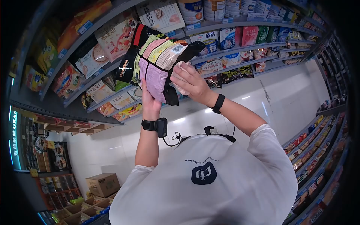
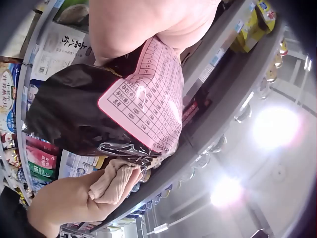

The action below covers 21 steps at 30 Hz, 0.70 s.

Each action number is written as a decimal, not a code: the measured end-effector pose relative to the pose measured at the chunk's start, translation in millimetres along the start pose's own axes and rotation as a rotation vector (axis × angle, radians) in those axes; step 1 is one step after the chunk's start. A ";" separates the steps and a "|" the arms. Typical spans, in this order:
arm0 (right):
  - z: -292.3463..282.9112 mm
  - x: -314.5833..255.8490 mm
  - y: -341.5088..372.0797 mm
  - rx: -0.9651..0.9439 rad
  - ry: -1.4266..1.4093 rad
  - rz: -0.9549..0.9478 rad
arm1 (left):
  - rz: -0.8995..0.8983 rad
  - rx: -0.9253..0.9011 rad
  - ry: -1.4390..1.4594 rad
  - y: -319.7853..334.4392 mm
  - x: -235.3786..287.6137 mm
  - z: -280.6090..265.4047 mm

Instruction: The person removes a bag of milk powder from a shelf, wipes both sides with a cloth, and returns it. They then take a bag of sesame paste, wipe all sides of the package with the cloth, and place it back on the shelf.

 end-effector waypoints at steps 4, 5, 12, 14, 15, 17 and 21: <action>-8.0 3.7 -2.8 -0.047 -0.031 -0.030 | 0.075 0.080 -0.070 8.5 2.4 4.0; -13.2 4.6 -4.9 0.063 -0.068 0.076 | 0.088 0.101 -0.087 9.7 3.3 6.2; -3.9 -2.1 -8.3 -0.058 -0.084 -0.111 | 0.022 0.106 -0.092 -0.2 1.6 1.7; -8.7 19.1 4.0 -0.076 -0.042 -0.042 | 0.062 0.102 -0.069 1.4 10.1 4.8; -10.1 27.5 6.3 -0.089 0.006 0.014 | 0.073 0.104 -0.045 2.6 9.4 5.2; -6.6 29.3 13.8 -0.069 -0.004 0.077 | 0.115 0.073 -0.012 -3.9 7.0 -2.4; -9.9 3.3 -2.6 0.057 -0.062 0.080 | 0.094 0.062 0.015 0.4 4.4 13.7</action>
Point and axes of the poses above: each hand's wrist, its own y-axis away from the middle knuckle, its own z-axis out of the palm, x = y × z, the point moved 5 cm from there along -y, towards the middle knuckle, and after that the axes turned 2 degrees about -z, right-handed, at the moved point
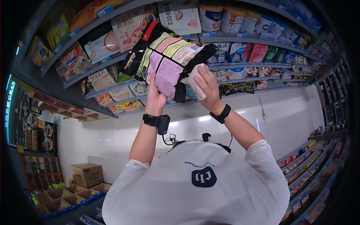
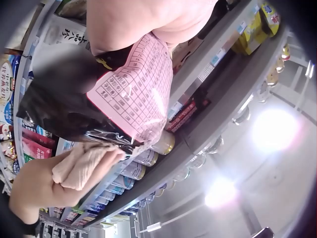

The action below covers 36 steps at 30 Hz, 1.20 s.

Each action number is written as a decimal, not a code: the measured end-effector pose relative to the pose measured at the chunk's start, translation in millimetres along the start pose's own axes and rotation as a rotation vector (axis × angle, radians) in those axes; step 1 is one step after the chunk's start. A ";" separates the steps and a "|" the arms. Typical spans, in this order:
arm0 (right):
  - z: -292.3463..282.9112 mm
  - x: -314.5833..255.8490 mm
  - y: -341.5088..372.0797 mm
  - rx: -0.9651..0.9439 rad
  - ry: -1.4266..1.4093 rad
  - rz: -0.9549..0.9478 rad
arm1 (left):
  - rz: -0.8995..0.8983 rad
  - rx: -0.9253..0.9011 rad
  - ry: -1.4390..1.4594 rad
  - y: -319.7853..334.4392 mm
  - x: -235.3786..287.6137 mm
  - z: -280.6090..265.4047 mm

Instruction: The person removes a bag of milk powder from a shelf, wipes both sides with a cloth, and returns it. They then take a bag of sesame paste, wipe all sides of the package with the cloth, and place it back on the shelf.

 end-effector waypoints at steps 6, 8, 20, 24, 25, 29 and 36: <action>15.5 -1.9 -0.5 -0.132 -0.189 -0.029 | -0.009 -0.007 -0.034 -3.1 -2.5 -2.9; 15.5 8.0 16.5 -0.212 -0.203 0.003 | 0.027 0.001 -0.031 -5.1 1.1 -0.4; 11.5 -0.1 -1.0 -0.149 -0.147 0.056 | -0.017 0.025 -0.004 -5.3 0.8 -4.6; 20.3 15.7 24.2 -0.211 -0.206 0.117 | -0.004 0.027 0.011 -8.8 4.0 -5.1; 19.2 24.6 36.8 -0.215 -0.208 0.116 | 0.005 0.025 -0.040 -8.1 6.0 -6.3; 10.1 36.5 55.5 -0.374 -0.096 0.078 | 0.001 0.020 -0.061 -3.9 7.9 -3.8; -14.6 4.1 -20.4 0.124 -0.005 0.170 | 0.187 0.050 -0.245 1.5 9.3 5.5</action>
Point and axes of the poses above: each hand's wrist, its own y-axis away from the middle knuckle, its own z-axis out of the palm, x = y × z, the point moved 5 cm from there along -y, towards the middle knuckle, and after that the axes turned 2 degrees about -z, right-handed, at the moved point
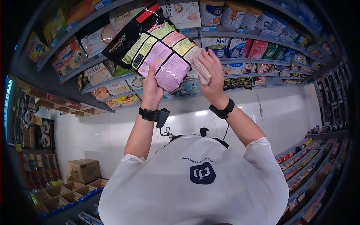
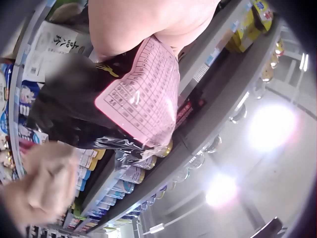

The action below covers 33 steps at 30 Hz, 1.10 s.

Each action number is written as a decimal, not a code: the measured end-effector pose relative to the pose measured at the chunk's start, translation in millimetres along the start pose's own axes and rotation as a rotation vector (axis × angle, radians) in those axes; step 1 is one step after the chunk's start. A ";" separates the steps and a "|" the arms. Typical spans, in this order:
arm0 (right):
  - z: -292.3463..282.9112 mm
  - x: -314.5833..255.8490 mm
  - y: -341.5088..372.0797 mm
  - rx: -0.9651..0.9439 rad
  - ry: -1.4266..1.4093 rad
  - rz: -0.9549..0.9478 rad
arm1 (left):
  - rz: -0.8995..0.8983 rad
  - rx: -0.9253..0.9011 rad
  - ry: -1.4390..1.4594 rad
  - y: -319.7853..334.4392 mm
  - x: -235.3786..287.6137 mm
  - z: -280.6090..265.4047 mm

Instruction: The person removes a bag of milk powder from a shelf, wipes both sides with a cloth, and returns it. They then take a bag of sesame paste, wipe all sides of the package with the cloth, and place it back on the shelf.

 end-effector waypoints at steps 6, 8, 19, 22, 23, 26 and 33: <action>48.2 -27.7 -4.5 -0.402 -0.052 -0.160 | 0.088 -0.052 -0.152 3.5 -5.7 10.3; 43.6 4.6 -10.0 -0.278 -0.062 -0.049 | 0.127 -0.048 -0.180 4.1 -5.0 10.5; 53.3 50.1 -29.9 -0.193 -0.114 0.200 | 0.181 -0.048 -0.385 9.0 -7.7 6.4; 41.8 22.2 -18.8 -0.201 -0.126 0.054 | 0.130 -0.024 -0.304 7.7 -9.1 4.5; 35.4 18.9 -19.1 -0.198 -0.127 0.056 | 0.129 -0.024 -0.308 6.4 -5.1 1.5; 25.9 29.1 -4.4 -0.285 -0.129 -0.075 | 0.169 -0.119 -0.491 8.8 1.4 4.0; 25.2 118.3 35.8 -0.185 -0.937 0.996 | -0.012 -0.174 -0.477 -3.3 6.5 0.9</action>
Point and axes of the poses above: each hand's wrist, its own y-axis away from the middle knuckle, its own z-axis out of the palm, x = y × z, the point moved 5 cm from there along -y, towards the middle knuckle, and after that the axes turned 2 degrees about -z, right-handed, at the moved point
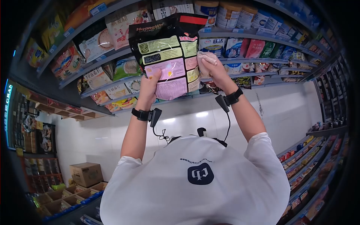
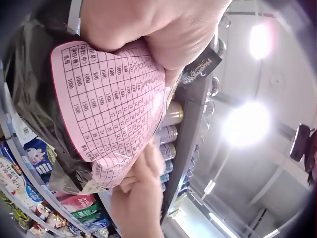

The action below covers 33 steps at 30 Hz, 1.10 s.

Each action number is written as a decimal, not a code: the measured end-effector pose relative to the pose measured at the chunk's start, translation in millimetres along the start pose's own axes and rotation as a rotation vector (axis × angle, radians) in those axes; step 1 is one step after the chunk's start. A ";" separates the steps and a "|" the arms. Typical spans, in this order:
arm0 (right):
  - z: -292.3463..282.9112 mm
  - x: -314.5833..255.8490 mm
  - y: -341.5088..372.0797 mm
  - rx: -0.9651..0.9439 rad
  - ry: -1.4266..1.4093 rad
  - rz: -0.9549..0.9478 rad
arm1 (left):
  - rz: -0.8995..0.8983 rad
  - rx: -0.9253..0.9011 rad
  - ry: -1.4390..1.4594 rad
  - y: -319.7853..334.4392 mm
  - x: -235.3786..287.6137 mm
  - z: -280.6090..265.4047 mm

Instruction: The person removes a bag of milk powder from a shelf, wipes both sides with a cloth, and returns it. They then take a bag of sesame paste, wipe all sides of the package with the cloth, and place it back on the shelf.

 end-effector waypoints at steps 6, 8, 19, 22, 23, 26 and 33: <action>-16.4 -4.4 -0.1 -0.154 -0.387 0.110 | -0.063 -0.110 -0.208 -15.2 5.6 -0.8; -16.2 -3.6 5.1 -0.112 -0.373 0.107 | -0.042 -0.122 -0.312 -24.0 4.8 -4.8; -0.2 -36.0 19.4 0.185 -0.059 -0.259 | 0.121 0.036 -0.489 -42.9 -1.9 -17.3; 8.5 -52.2 24.7 0.250 -0.031 -0.268 | 0.185 0.143 -0.433 -34.5 0.3 -16.4; 10.9 -59.7 27.4 0.255 0.059 -0.305 | 0.217 0.203 -0.357 -30.4 0.0 -18.3; 17.5 -78.0 31.6 0.269 0.141 -0.393 | 0.126 0.271 -0.324 -29.7 -33.9 -51.2; 25.2 -67.3 18.2 0.332 -0.266 -0.352 | -0.134 -0.345 0.126 -4.4 -89.6 22.6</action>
Point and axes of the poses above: each hand's wrist, its own y-axis away from the middle knuckle, its own z-axis out of the palm, x = y × z, the point moved 5 cm from there along -y, towards the middle knuckle, and after that the axes turned 2 degrees about -z, right-handed, at the moved point
